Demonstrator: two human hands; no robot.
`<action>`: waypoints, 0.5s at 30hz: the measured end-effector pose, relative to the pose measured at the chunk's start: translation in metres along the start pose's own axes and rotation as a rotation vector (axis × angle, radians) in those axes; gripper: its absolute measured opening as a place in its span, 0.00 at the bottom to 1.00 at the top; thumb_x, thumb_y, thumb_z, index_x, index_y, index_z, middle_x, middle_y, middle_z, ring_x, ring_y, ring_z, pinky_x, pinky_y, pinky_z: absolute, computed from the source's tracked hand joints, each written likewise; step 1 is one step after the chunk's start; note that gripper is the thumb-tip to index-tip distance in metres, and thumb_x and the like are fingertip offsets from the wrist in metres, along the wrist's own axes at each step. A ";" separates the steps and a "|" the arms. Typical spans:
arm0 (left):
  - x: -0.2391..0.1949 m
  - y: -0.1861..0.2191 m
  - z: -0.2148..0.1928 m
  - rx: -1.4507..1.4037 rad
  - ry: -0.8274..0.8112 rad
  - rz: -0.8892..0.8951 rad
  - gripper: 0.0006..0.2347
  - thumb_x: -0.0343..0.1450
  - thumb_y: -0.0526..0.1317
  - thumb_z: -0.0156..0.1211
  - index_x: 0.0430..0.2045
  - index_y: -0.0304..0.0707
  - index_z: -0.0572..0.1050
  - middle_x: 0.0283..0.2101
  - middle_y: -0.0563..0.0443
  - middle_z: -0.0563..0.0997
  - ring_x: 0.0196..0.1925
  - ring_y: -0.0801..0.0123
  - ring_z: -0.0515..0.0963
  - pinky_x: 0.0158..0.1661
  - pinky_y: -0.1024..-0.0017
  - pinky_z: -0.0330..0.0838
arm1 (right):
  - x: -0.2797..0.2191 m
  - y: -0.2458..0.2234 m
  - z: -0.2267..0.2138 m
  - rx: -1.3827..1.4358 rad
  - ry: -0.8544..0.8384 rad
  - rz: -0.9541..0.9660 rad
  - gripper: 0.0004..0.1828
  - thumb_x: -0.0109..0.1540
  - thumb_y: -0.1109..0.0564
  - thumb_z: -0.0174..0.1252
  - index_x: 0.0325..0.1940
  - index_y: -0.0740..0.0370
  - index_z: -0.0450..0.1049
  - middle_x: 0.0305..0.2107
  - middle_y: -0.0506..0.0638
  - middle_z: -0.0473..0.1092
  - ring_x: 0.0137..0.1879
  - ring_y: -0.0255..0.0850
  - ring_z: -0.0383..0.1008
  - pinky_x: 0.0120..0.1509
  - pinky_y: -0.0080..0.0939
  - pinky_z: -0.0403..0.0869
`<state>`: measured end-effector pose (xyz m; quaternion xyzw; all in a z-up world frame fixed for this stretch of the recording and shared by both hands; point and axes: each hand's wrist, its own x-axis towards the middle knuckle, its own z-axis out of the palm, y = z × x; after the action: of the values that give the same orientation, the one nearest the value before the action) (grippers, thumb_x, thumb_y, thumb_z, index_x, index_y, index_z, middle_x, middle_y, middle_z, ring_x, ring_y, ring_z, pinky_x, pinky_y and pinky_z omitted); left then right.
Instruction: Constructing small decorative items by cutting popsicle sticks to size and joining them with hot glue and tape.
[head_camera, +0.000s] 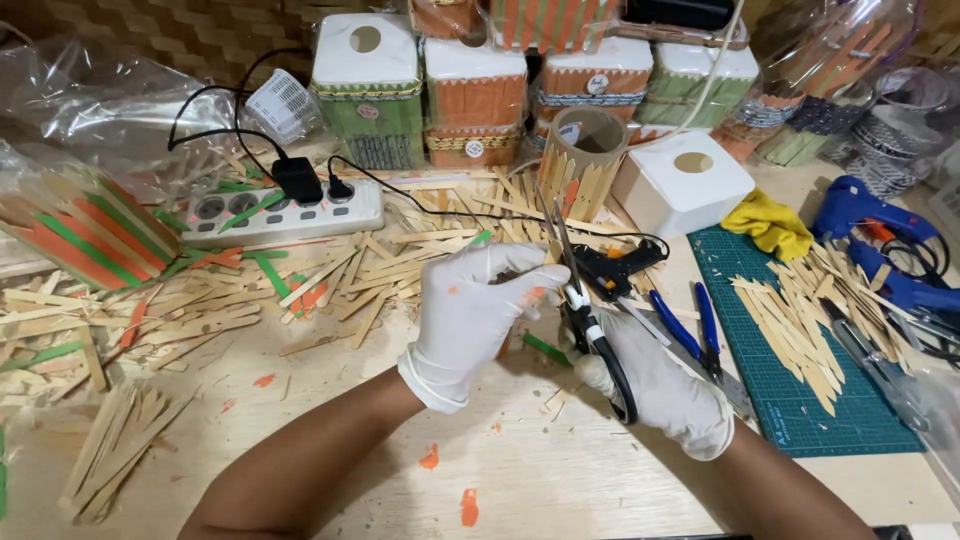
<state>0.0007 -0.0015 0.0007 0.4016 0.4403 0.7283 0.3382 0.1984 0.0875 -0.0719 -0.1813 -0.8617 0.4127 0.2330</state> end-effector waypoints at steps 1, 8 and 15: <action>0.000 -0.003 -0.001 0.000 0.000 0.001 0.10 0.61 0.29 0.75 0.31 0.22 0.81 0.32 0.32 0.85 0.25 0.60 0.87 0.20 0.76 0.82 | 0.002 -0.002 0.001 0.000 0.000 -0.001 0.39 0.59 0.22 0.51 0.34 0.64 0.70 0.24 0.57 0.70 0.34 0.47 0.75 0.43 0.55 0.75; -0.002 0.004 -0.002 0.086 -0.036 0.019 0.09 0.62 0.31 0.75 0.31 0.25 0.82 0.23 0.39 0.84 0.20 0.73 0.82 0.20 0.81 0.78 | -0.001 -0.005 0.004 -0.001 0.028 0.009 0.29 0.60 0.31 0.59 0.30 0.62 0.70 0.19 0.55 0.69 0.28 0.52 0.74 0.36 0.54 0.76; -0.005 0.017 -0.003 0.117 -0.037 -0.004 0.08 0.63 0.32 0.75 0.29 0.28 0.83 0.21 0.41 0.85 0.17 0.77 0.80 0.20 0.83 0.75 | -0.001 0.003 0.004 0.029 0.045 0.107 0.28 0.57 0.33 0.65 0.30 0.62 0.73 0.20 0.54 0.71 0.29 0.47 0.76 0.38 0.51 0.77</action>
<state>-0.0022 -0.0134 0.0140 0.4332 0.4768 0.6930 0.3237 0.1969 0.0860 -0.0766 -0.2330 -0.8392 0.4330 0.2325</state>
